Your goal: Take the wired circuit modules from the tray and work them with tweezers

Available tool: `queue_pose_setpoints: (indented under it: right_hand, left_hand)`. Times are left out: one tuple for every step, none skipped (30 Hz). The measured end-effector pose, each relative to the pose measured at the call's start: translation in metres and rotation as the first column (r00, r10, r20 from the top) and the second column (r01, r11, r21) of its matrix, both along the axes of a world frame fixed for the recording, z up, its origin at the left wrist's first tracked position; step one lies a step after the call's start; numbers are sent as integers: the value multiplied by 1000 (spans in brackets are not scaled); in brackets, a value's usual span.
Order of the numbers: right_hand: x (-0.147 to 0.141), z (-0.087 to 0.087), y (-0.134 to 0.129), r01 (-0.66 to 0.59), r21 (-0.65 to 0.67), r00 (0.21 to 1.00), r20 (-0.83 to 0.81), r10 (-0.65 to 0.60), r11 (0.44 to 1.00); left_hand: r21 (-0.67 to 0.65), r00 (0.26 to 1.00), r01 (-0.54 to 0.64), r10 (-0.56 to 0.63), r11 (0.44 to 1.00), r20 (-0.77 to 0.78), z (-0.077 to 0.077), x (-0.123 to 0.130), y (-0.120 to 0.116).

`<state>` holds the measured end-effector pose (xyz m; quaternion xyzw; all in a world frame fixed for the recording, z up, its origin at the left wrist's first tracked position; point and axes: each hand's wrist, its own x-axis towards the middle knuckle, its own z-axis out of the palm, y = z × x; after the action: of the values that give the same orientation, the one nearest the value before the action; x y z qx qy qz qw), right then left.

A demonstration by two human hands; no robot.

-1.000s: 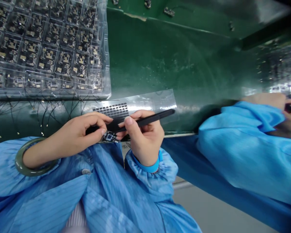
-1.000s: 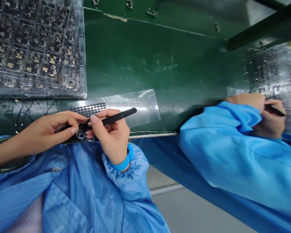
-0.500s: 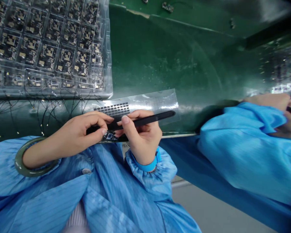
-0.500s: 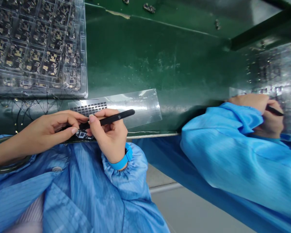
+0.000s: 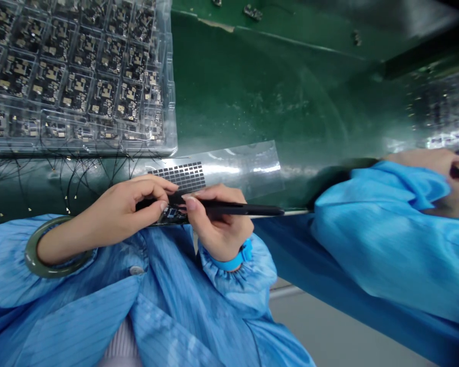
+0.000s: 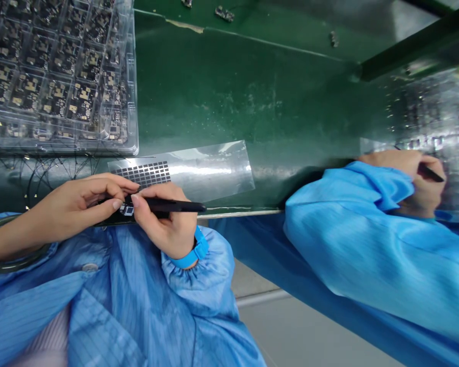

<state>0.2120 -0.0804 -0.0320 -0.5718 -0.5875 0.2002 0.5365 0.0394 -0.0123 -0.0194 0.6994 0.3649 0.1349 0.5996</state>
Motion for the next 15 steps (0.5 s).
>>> queue_pose_setpoints:
  right_hand:
    - [0,-1,0,12,-23,1000,-19,-12,1000]
    - [0,-1,0,30,-45,998,-47,-32,999]
    - [0,-2,0,53,-61,994,-88,-58,997]
    - [1,-2,0,78,-66,986,-141,-87,995]
    - [1,-1,0,106,-59,973,-202,-115,993]
    - [2,-1,0,136,-47,954,-264,-144,990]
    - [4,0,1,161,-44,933,-318,-166,986]
    - [5,1,0,163,-62,920,-352,-174,985]
    - [6,2,0,134,-107,921,-355,-164,985]
    - [7,3,-1,82,-171,935,-327,-135,982]
    - [8,3,-3,19,-247,955,-282,-91,969]
    - [8,3,-4,-43,-320,971,-236,-36,947]
    - [7,3,-5,-90,-377,979,-203,13,922]
    - [6,3,-7,-117,-411,981,-189,41,904]
    - [4,2,-7,-129,-428,980,-193,49,894]
  left_hand:
    - [3,1000,0,0,1000,1,0,0,0]
    - [4,1000,-2,2,1000,1,-1,0,0]
    - [4,1000,-2,2,1000,2,-1,0,0]
    - [2,1000,-5,5,1000,4,-1,0,0]
    - [2,1000,-11,11,1000,9,-1,0,0]
    - [-1,1000,-20,20,1000,12,-1,0,0]
    - [-3,999,-32,32,999,15,-1,0,0]
    - [-3,999,-49,49,999,20,0,1,0]
    - [-6,997,-71,71,997,25,1,1,0]
    - [-16,995,-98,98,995,29,2,1,0]
    - [-33,991,-126,127,991,33,4,2,0]
    - [-57,987,-154,157,986,37,6,2,-1]
    - [-82,982,-177,181,981,44,8,3,-1]
    - [-108,979,-192,198,976,55,9,3,-1]
    - [-129,976,-198,208,972,70,11,3,-2]
